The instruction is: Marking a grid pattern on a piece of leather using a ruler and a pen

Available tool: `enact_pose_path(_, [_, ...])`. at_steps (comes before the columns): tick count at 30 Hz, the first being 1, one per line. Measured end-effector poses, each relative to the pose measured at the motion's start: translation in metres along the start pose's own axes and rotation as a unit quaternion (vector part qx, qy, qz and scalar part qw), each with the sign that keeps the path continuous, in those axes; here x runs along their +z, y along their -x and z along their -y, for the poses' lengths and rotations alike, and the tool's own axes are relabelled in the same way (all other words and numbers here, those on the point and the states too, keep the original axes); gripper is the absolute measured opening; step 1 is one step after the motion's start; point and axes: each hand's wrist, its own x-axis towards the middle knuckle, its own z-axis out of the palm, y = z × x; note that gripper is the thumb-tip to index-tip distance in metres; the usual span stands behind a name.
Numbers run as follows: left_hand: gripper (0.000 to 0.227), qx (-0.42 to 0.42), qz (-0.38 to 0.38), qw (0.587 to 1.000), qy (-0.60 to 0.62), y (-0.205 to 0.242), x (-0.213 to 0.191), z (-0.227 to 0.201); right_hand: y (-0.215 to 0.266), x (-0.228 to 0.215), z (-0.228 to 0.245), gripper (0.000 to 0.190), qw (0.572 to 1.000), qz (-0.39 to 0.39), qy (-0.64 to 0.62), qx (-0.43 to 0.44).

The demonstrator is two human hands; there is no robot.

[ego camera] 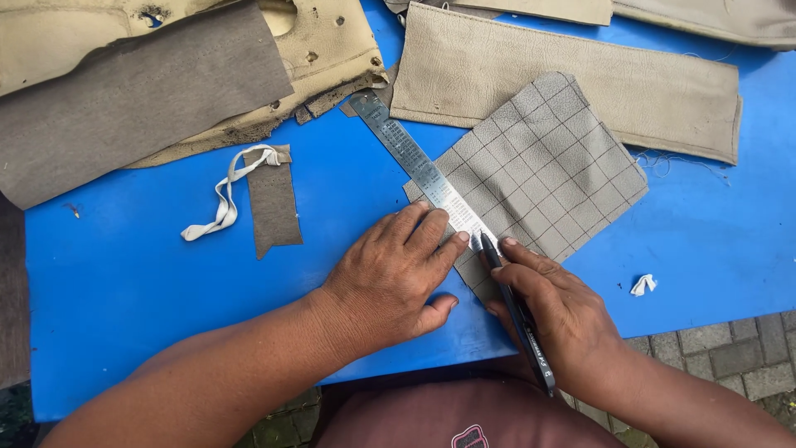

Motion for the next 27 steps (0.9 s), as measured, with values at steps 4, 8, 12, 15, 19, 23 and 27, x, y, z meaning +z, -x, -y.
enact_pose_path(4, [0.073,0.005,-0.001,1.0,-0.013,0.001,0.001,-0.001,0.001,0.001,0.002,0.037,1.0,-0.009,0.004,-0.008])
enact_pose_path(8, [0.073,0.006,0.006,1.0,-0.018,0.001,-0.001,-0.001,0.001,0.003,0.002,0.038,1.0,-0.014,0.015,0.002])
enact_pose_path(12, [0.075,0.004,0.004,1.0,-0.029,0.002,0.001,-0.001,0.003,0.002,0.006,0.039,0.999,0.002,0.04,-0.01])
enact_pose_path(15, [0.072,0.016,0.009,1.0,-0.024,-0.001,-0.002,0.001,0.003,-0.003,0.0,0.042,0.999,0.028,-0.012,0.013])
enact_pose_path(19, [0.072,0.013,0.01,1.0,-0.006,0.002,0.002,0.001,0.002,-0.037,-0.009,0.034,0.949,-0.059,-0.215,0.221])
enact_pose_path(23, [0.065,0.02,0.023,0.999,-0.032,0.0,0.001,0.001,0.002,-0.034,-0.022,0.023,0.97,-0.091,-0.192,0.119])
enact_pose_path(27, [0.064,0.018,0.028,0.999,-0.029,-0.001,-0.001,0.001,0.006,-0.017,-0.035,0.026,0.999,-0.029,-0.018,0.033])
